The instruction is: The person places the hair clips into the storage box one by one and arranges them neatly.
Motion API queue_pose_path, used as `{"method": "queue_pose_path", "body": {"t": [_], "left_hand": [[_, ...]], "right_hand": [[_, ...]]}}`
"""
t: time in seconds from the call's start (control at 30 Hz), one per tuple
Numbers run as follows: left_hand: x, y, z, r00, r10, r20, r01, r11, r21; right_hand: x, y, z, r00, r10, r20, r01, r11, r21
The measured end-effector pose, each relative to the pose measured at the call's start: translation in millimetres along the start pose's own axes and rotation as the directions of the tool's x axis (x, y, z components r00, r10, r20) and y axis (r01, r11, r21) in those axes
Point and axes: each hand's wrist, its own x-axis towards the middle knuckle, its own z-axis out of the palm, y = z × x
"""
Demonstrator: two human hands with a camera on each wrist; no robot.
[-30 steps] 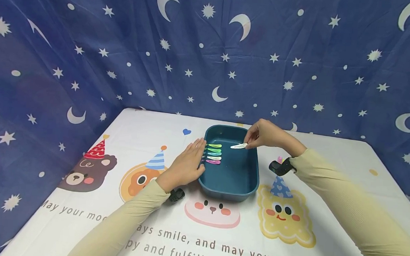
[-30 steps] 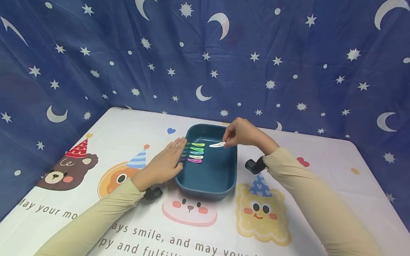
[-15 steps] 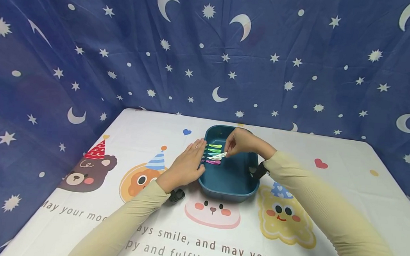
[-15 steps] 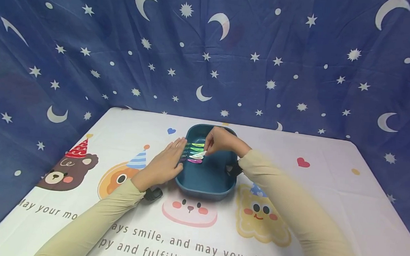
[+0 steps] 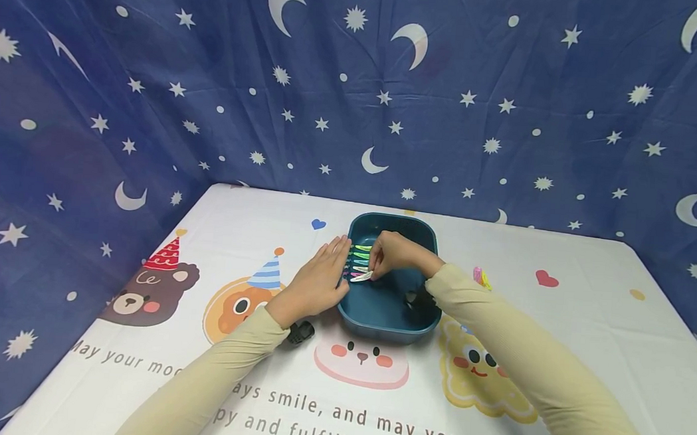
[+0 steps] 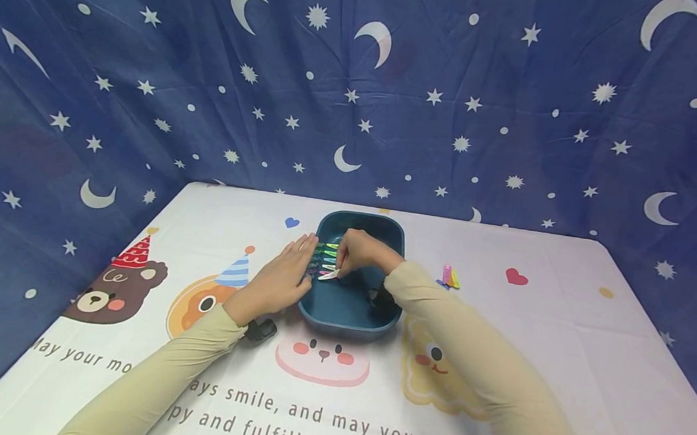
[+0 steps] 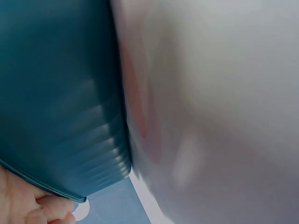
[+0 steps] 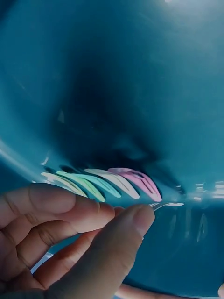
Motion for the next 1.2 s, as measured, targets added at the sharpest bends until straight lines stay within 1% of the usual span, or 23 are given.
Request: {"method": "queue_pose_path", "body": {"t": [0.13, 0.3, 0.47, 0.57, 0.63, 0.77, 0.97, 1.1, 1.2], "left_hand": [[-0.6, 1.2, 0.0, 1.0, 0.002, -0.007, -0.002, 1.0, -0.02], [-1.0, 2.0, -0.7, 1.0, 0.001, 0.012, -0.001, 1.0, 0.005], [-0.5, 1.8, -0.2, 1.0, 0.003, 0.017, -0.003, 1.0, 0.005], [-0.3, 1.8, 0.2, 1.0, 0.0, 0.018, 0.0, 1.0, 0.002], [0.0, 1.8, 0.5, 1.0, 0.0, 0.018, 0.0, 1.0, 0.002], [0.7, 1.6, 1.0, 1.0, 0.008, 0.013, -0.008, 1.0, 0.007], [0.2, 0.8, 0.7, 1.0, 0.009, -0.002, -0.009, 1.0, 0.004], [-0.7, 0.3, 0.5, 1.0, 0.004, -0.008, -0.004, 1.0, 0.001], [-0.6, -0.2, 0.1, 1.0, 0.005, -0.007, -0.005, 1.0, 0.003]], "right_hand": [[2.4, -0.3, 4.0, 1.0, 0.03, 0.009, -0.03, 1.0, -0.001], [3.6, 0.9, 7.2, 0.998, 0.053, 0.036, -0.053, 0.999, -0.009], [2.7, 1.2, 8.6, 0.995, 0.084, 0.048, -0.084, 0.996, -0.02], [1.1, 1.4, 7.5, 0.995, 0.089, 0.051, -0.088, 0.996, -0.02], [-1.4, 1.6, 4.7, 0.996, 0.072, 0.049, -0.072, 0.997, -0.011], [-10.5, 1.4, -8.8, 0.999, 0.026, 0.033, -0.027, 0.999, 0.028], [-33.0, 3.2, -38.8, 0.999, -0.045, 0.028, 0.042, 0.995, 0.092], [-50.7, 9.5, -57.3, 1.0, -0.028, 0.015, 0.025, 0.99, 0.141], [-65.5, 17.6, -69.2, 1.0, -0.01, -0.008, 0.011, 0.989, 0.148]]}}
